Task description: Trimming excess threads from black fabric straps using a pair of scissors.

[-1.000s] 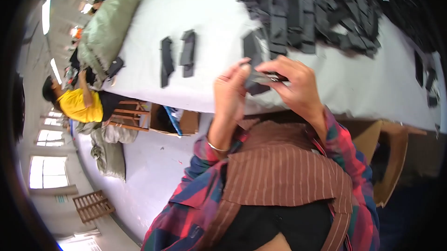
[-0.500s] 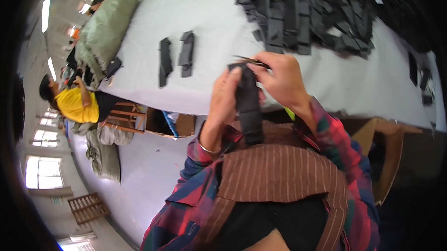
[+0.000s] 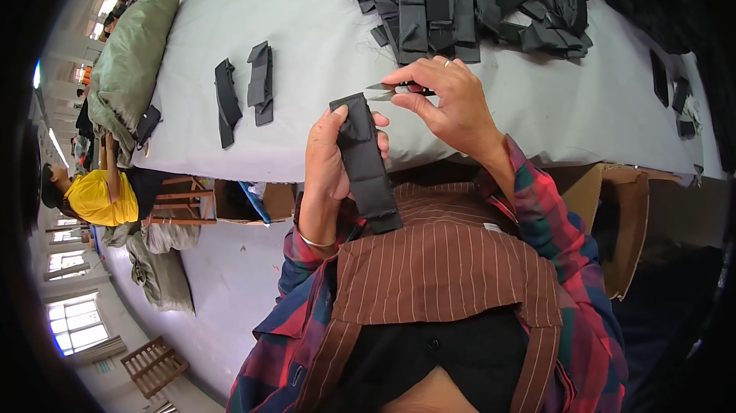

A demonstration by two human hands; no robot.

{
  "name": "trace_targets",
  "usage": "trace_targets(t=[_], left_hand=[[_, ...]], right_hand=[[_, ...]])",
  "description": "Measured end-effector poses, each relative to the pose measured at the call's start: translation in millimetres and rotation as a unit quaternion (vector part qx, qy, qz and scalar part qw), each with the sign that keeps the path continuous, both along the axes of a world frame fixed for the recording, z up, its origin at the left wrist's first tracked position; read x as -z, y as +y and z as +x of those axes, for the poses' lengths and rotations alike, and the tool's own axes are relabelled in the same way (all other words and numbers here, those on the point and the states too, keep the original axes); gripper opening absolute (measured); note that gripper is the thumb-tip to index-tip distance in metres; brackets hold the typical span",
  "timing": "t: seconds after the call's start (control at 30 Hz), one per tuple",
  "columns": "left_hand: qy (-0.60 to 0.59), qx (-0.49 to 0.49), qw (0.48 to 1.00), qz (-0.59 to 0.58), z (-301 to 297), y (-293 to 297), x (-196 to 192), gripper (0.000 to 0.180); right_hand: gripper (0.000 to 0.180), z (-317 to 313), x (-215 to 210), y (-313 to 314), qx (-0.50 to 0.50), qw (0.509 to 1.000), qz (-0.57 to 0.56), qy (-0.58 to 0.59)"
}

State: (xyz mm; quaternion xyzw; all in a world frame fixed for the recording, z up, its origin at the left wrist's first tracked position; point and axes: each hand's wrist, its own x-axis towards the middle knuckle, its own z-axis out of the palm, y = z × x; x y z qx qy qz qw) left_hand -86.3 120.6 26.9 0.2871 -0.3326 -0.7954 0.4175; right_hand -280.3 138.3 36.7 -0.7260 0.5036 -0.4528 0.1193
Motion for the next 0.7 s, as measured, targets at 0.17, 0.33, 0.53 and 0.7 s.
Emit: trace_targets(t=[0.17,0.33,0.53,0.7], left_hand=[[0.001,0.01,1.0,0.01,-2.7,-3.6,1.2,0.029],[-0.012,0.016,1.0,0.001,-5.1,-6.3,4.1,0.03],[-0.026,0.027,0.999,0.008,-6.5,-6.8,4.6,0.03],[-0.028,0.03,0.999,0.01,-8.5,-9.3,8.5,0.032]], right_hand=[[0.02,-1.4,2.7,-4.3,-0.004,0.998,-0.037,0.051],[0.021,-4.7,1.9,-13.6,-0.005,0.993,-0.08,0.092],[0.019,-8.8,0.2,-16.4,-0.01,0.986,-0.11,0.126],[0.017,-11.3,2.5,-18.3,-0.018,0.984,-0.115,0.135]])
